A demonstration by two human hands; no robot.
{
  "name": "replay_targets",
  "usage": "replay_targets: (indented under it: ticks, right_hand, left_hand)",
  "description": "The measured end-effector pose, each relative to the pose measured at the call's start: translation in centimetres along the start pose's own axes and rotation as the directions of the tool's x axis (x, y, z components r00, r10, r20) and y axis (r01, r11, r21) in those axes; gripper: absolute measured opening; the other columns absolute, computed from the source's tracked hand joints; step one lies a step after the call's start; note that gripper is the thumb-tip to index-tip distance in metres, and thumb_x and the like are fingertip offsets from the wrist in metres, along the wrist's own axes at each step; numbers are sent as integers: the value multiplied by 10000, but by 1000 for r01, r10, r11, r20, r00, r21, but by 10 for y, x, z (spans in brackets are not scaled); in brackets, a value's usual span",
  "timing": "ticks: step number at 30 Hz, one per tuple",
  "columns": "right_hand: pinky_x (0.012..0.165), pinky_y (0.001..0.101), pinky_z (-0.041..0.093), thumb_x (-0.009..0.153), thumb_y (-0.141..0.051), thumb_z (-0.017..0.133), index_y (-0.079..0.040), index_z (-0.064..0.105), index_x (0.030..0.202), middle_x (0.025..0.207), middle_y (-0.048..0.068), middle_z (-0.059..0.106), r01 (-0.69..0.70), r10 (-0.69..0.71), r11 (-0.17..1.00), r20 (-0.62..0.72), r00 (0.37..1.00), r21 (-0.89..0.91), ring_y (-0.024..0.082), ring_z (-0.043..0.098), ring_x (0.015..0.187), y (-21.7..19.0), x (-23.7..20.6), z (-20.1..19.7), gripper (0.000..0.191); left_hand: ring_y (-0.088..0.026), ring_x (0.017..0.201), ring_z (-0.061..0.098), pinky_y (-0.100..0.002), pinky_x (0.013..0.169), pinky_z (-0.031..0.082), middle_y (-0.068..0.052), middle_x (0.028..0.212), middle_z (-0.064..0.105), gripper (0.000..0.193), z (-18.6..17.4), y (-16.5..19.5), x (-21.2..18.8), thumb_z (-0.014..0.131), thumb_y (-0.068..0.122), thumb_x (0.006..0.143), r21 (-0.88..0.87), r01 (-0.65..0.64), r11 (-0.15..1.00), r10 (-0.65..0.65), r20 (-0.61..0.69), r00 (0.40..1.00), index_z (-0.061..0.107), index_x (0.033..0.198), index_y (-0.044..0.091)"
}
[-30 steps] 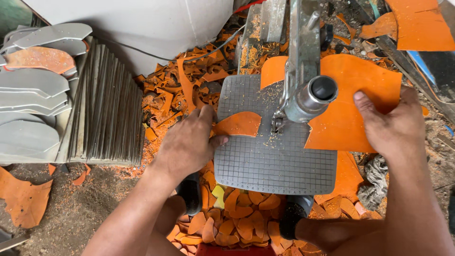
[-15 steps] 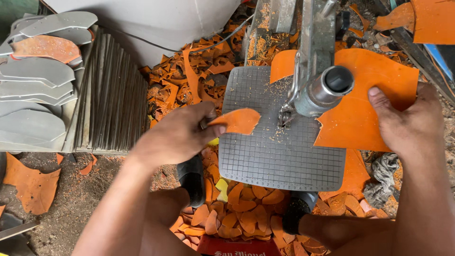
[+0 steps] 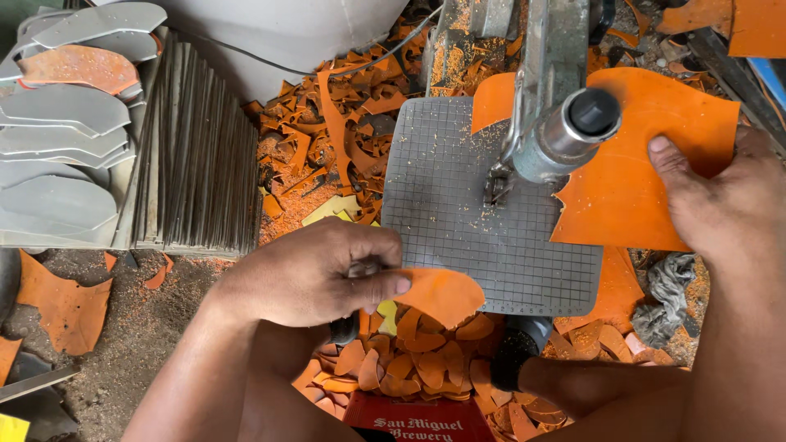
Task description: The person uses a vertical press cutter to cut orange rubber sheets into curved shapes. They repeatedly position the sheet under the blade, press down to cut, and remove the finished pieces, accumulating a pile of cutouts and offcuts on the floor.
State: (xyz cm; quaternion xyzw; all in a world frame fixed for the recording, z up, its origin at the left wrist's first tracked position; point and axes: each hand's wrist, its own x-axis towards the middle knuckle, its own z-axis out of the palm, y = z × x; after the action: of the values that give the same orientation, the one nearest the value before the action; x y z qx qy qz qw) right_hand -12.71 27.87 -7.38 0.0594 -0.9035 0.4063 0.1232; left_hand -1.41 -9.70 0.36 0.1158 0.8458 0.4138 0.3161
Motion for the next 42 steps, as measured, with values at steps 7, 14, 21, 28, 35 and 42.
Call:
replay_targets:
  ticks: [7, 14, 21, 28, 35, 42]
  right_hand:
    - [745, 373, 583, 1024, -269, 764, 92, 579, 1253, 1057, 217, 717, -137, 133, 984, -47, 990, -111, 261, 717, 904, 1, -3, 1, 466]
    - [774, 352, 558, 1041, -256, 745, 87, 612, 1232, 1078, 191, 717, -143, 143, 987, -5, 990, -67, 239, 700, 921, 7, -8, -4, 415]
    - [767, 400, 581, 1062, -252, 721, 135, 494, 1368, 1107, 254, 699, -229, 228, 972, -24, 973, -48, 289, 709, 922, 25, -16, -14, 544]
    - [763, 471, 618, 983, -359, 694, 100, 593, 1317, 1072, 292, 726, -329, 439, 874, 289, 851, -359, 326, 739, 876, 38, -24, -45, 577]
    - [719, 375, 658, 973, -515, 625, -91, 792, 1196, 940, 130, 764, -310, 679, 734, 654, 333, -604, 236, 742, 775, 23, -51, -49, 507]
    - [695, 275, 614, 955, -480, 631, -227, 841, 1137, 919, -35, 862, 124, 311, 938, 944, 108, -323, 81, 794, 783, -30, -76, -34, 376]
  left_hand:
    - [-259, 657, 691, -462, 633, 516, -79, 709, 690, 332, 48, -3, 14, 668, 431, 936, 313, -152, 938, 0, 435, 900, 673, 868, 106]
    - [-344, 779, 728, -505, 715, 548, -143, 755, 724, 493, 104, 2, 22, 684, 525, 884, 330, -215, 919, 28, 490, 872, 696, 967, 40]
    - [-367, 801, 728, -523, 753, 561, -159, 751, 719, 514, 97, 8, 24, 663, 531, 907, 374, -215, 902, 52, 399, 916, 688, 989, 25]
    - [-350, 768, 717, -505, 731, 551, -133, 743, 695, 382, 95, 22, 25, 614, 440, 988, 262, -338, 904, 251, 314, 915, 674, 976, 63]
    - [-311, 1158, 655, -470, 967, 547, -127, 1176, 649, 287, 110, 24, 29, 653, 357, 1003, 354, -557, 751, 639, -176, 749, 673, 1047, 74]
    - [-461, 1384, 441, -616, 1140, 375, -298, 1428, 481, 980, 138, 27, 33, 675, 687, 723, 687, -266, 676, 554, -235, 799, 570, 1301, -97]
